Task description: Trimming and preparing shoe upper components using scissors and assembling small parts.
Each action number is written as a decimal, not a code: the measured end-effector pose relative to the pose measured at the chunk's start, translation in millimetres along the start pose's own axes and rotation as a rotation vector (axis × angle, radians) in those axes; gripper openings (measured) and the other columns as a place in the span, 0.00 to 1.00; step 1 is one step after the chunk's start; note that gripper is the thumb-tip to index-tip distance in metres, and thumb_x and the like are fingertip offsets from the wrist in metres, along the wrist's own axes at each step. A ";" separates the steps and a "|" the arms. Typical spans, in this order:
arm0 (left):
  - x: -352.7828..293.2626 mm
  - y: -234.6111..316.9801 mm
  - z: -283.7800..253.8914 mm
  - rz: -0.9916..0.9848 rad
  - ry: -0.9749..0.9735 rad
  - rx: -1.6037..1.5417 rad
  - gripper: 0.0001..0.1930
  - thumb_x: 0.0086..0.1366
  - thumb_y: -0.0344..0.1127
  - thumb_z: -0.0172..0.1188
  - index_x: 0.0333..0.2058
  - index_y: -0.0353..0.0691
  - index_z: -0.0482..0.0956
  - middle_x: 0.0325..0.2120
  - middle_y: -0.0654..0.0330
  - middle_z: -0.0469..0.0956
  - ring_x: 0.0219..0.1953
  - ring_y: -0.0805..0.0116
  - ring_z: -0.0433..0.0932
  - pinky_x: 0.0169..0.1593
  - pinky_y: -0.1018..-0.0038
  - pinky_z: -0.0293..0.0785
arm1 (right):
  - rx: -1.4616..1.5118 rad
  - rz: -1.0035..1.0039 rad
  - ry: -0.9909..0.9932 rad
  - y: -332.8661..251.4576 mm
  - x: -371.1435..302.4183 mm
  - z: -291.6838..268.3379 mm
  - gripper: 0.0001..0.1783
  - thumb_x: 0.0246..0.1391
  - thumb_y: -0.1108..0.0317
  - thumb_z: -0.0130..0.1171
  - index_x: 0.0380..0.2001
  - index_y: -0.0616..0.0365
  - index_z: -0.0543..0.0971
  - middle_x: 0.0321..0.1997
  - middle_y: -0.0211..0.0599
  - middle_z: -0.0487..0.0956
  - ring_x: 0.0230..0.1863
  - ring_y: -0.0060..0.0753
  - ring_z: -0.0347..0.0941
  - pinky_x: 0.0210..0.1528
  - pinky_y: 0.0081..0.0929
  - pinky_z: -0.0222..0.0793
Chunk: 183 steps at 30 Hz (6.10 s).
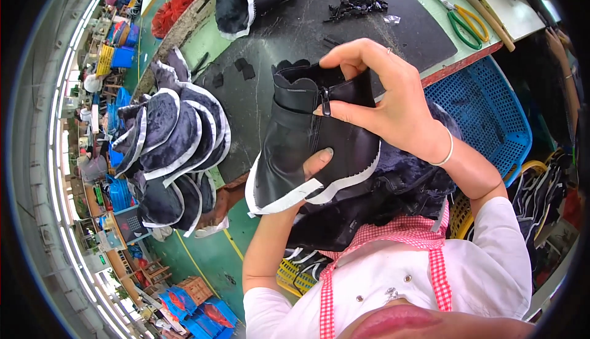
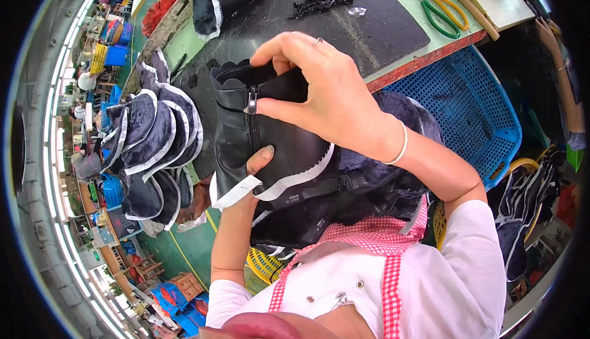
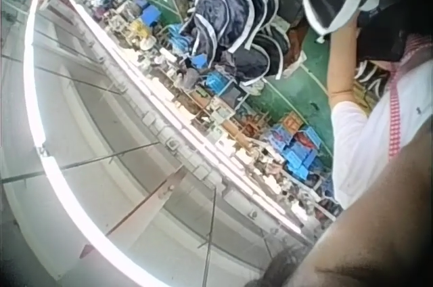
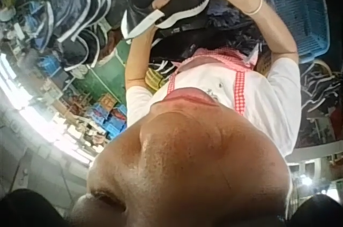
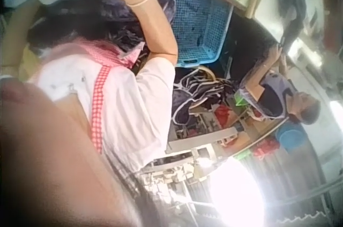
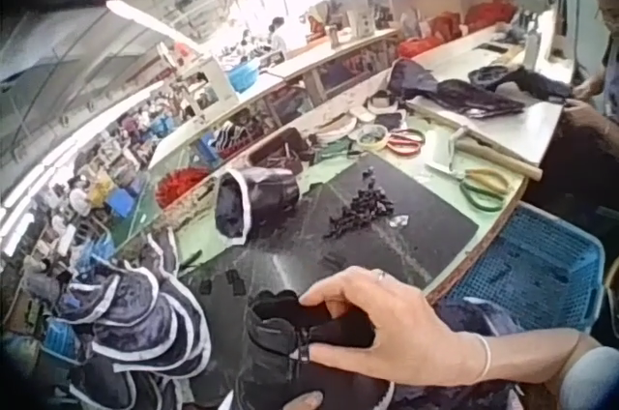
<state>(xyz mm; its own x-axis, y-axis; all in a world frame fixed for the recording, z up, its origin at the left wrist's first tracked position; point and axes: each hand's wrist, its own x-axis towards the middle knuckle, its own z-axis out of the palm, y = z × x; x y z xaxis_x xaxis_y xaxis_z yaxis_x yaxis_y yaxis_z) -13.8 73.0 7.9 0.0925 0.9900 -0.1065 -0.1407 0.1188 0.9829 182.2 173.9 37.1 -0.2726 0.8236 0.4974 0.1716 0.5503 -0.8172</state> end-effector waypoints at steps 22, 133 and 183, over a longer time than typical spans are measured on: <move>65.9 86.2 -66.2 0.075 0.013 0.368 0.34 0.38 0.20 0.70 0.50 0.33 0.73 0.38 0.64 0.76 0.43 0.73 0.74 0.51 0.77 0.68 | 0.197 -0.133 -0.148 28.9 -18.0 -41.5 0.10 0.44 0.70 0.71 0.24 0.60 0.77 0.24 0.31 0.77 0.25 0.28 0.74 0.30 0.23 0.68; 213.8 107.5 -153.6 0.638 0.637 1.446 0.21 0.62 0.51 0.59 0.33 0.33 0.80 0.18 0.58 0.78 0.21 0.73 0.73 0.29 0.77 0.68 | -0.372 0.204 -0.232 96.9 -1.9 -115.3 0.07 0.55 0.76 0.56 0.38 0.59 0.79 0.37 0.29 0.79 0.37 0.21 0.73 0.40 0.21 0.68; -39.2 -40.8 -41.6 -0.128 0.278 0.295 0.25 0.68 0.59 0.42 0.35 0.38 0.68 0.16 0.68 0.63 0.15 0.81 0.57 0.18 0.82 0.50 | -0.664 -0.261 -0.049 142.2 78.3 -39.4 0.09 0.48 0.65 0.62 0.32 0.57 0.81 0.31 0.41 0.77 0.34 0.44 0.76 0.38 0.35 0.72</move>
<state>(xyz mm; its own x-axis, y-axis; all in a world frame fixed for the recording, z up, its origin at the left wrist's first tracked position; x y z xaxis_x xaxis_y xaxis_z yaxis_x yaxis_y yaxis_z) -52.7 32.5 -34.3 -0.1840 0.9563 -0.2273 0.1465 0.2553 0.9557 222.6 322.0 -28.6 -0.4229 0.6549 0.6263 0.6309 0.7089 -0.3153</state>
